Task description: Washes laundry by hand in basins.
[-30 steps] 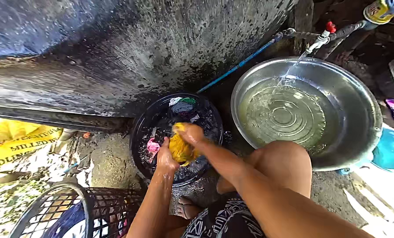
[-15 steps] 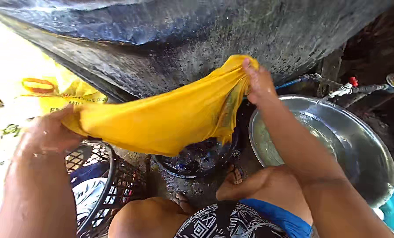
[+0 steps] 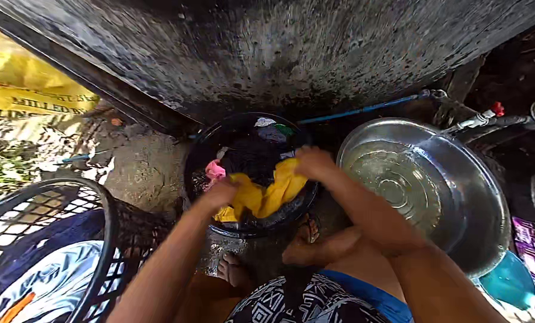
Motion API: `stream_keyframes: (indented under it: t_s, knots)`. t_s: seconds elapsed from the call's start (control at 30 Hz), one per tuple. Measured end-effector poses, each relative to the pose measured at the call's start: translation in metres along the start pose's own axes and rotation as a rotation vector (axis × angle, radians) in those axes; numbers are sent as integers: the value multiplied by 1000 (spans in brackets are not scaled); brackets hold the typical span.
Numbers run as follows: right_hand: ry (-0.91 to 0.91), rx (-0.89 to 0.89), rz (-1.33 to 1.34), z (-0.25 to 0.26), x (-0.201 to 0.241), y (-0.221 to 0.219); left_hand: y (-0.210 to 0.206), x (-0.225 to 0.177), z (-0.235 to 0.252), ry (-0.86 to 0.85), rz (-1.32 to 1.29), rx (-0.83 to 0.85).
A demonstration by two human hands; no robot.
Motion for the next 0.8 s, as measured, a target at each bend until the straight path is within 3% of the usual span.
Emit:
stream_keyframes:
  t_s: [0.07,0.13,0.17,0.33,0.43,0.57,0.7,0.8]
  knots:
    - [-54,217,-80,21,-20,-85,-81,38,56,-8,391,305]
    - [-127,453,-33,31,-27,-151,-139,65,87,-6,511,434]
    - [-182,484,13,38,-34,-174,-158,75,98,3,538,448]
    - [-273,485,47,78,-72,-227,-184,109,141,7,561,481]
    - [-383,519,98,78,-83,-232,-197,129,155,90,342,576]
    - [-579,532,214,72,-83,-217,-193,143,141,149,453,590]
    - [-405,523,162,75,-76,-200,-192,107,146,31,649,552]
    - [-156,375,210,79,-71,-170,-166,72,131,-49,463,289]
Point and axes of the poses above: each hand's wrist, its own z-axis towards the middle knuckle, its own y-axis out of the back of the hand, x = y × z, the point moved 7 cm from there along z, towards the middle knuckle, and after that the axes turned 11 degrees about z, right-handed, at the moved point
